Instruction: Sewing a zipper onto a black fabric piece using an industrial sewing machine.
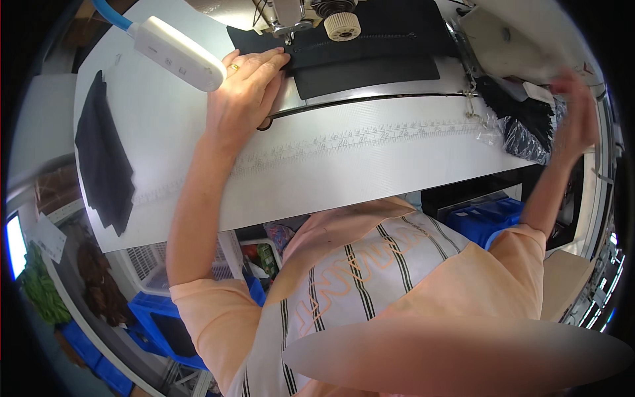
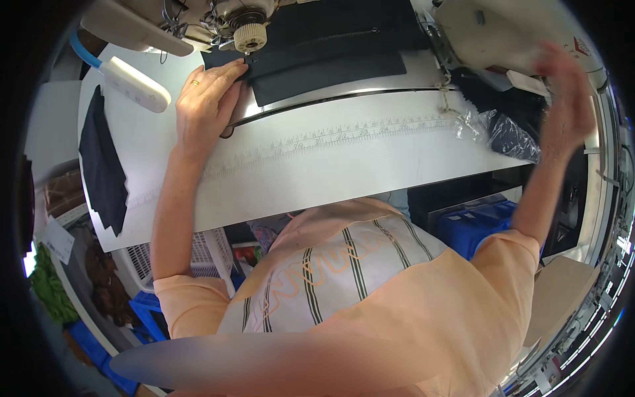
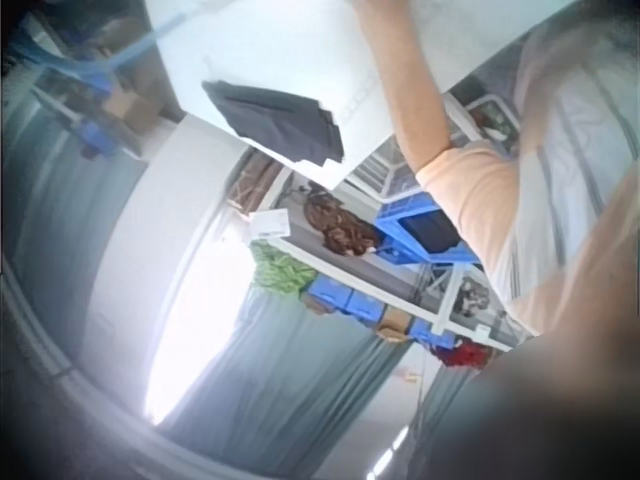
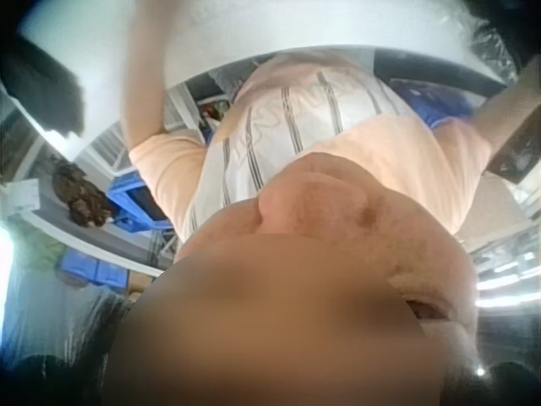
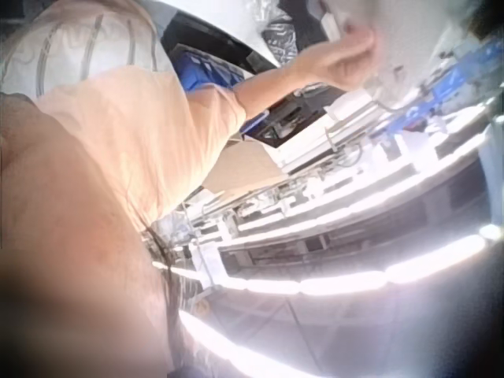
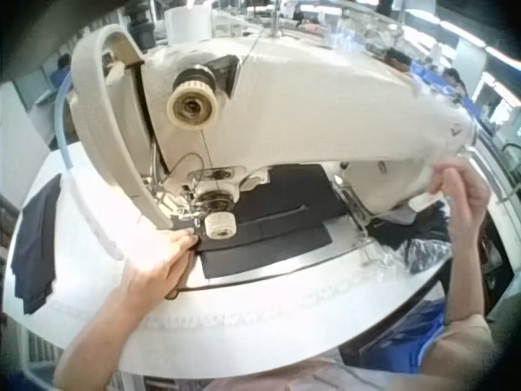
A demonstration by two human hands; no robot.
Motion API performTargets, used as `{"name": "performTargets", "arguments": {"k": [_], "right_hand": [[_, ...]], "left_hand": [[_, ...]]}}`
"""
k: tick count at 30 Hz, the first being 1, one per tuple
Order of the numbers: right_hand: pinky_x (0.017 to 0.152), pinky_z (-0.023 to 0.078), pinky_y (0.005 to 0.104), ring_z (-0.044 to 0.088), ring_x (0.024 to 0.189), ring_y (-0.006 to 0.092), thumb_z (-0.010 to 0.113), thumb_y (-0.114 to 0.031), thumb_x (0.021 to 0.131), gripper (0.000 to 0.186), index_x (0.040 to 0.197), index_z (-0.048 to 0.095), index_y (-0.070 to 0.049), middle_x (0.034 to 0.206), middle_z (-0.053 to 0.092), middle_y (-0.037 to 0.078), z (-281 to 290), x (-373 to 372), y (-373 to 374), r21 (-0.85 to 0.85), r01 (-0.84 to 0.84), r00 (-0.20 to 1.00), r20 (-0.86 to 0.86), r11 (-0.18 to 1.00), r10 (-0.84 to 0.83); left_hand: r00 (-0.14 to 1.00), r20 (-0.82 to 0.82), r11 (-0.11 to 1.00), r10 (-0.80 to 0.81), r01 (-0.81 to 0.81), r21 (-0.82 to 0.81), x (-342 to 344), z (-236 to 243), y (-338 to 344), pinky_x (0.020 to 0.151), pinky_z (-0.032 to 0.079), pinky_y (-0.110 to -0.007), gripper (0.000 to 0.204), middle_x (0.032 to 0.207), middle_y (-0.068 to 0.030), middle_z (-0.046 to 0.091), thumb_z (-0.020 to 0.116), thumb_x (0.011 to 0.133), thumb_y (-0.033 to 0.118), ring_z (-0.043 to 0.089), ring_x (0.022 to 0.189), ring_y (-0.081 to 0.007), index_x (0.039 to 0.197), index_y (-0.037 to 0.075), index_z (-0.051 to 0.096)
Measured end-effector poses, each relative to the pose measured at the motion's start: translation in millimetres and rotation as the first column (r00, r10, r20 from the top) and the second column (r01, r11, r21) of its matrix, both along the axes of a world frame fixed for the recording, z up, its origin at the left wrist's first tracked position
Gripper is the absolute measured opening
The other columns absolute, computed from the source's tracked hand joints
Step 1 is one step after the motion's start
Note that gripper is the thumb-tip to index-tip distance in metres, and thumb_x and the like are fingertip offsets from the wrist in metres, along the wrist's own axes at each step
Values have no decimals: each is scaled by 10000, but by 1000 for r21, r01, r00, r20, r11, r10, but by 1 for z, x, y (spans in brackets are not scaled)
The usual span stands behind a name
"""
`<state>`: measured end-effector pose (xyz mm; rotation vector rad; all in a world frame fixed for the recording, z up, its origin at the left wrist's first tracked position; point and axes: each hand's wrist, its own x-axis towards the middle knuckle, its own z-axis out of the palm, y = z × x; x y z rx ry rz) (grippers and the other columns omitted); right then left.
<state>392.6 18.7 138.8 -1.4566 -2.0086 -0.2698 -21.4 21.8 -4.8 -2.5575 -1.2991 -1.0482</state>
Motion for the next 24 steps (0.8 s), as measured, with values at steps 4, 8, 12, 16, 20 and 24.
{"name": "performTargets", "arguments": {"k": [4, 8, 12, 16, 20, 24], "right_hand": [[1053, 375, 396, 460, 1279, 303, 701, -336, 837, 537, 1300, 560, -104, 1406, 503, 92, -100, -100, 5, -326, -446, 840, 167, 833, 516], [915, 451, 386, 538, 1098, 277, 725, -330, 794, 523, 1229, 600, -68, 1335, 552, 72, -113, -94, -22, -369, -486, 786, 213, 792, 581], [795, 493, 358, 584, 981, 271, 777, -264, 707, 509, 1143, 639, -40, 1214, 619, 88, -114, -88, -66, -295, -502, 791, 222, 813, 569], [806, 524, 367, 633, 993, 304, 755, -229, 744, 477, 1122, 623, 30, 1145, 640, 150, -118, -117, -85, -219, -807, 577, -96, 549, 811], [859, 531, 379, 608, 1059, 310, 739, -238, 765, 475, 1135, 604, 26, 1206, 609, 151, -117, -161, -71, -155, -805, 585, -46, 573, 810], [1086, 377, 406, 409, 1347, 260, 711, -323, 803, 649, 1318, 490, 3, 1422, 461, 132, -122, -172, -43, -303, -690, 649, 144, 658, 747]], "left_hand": [[1000, -10, 1000, -9, 9, 18, 6, 7, 1, 867, 525, -341, 247, 1099, -69, 701, 675, 798, 4, 673, 958, -232, 1040, 46, 698], [998, -48, 996, -45, 42, -77, 3, 14, -35, 870, 536, -327, 303, 1111, -89, 696, 681, 772, -16, 658, 1014, -247, 1069, 46, 694], [990, -138, 997, -35, 25, -76, 8, 14, -80, 859, 530, -325, 282, 1085, -82, 689, 662, 776, 23, 651, 995, -240, 1057, 22, 687], [995, -98, 989, 18, -33, -144, 21, 28, -73, 790, 516, -332, 218, 957, -73, 679, 647, 845, 91, 635, 867, -257, 1043, 10, 689], [985, 166, 780, -51, 143, -609, 6, 55, -22, 640, 457, -277, 208, 821, -47, 629, 633, 907, 154, 552, 688, -134, 958, -39, 688], [957, 283, 392, 56, 240, -888, -6, 57, 6, 522, 363, -210, 343, 599, 53, 473, 595, 966, 315, 459, 558, -47, 833, 7, 665]]}}
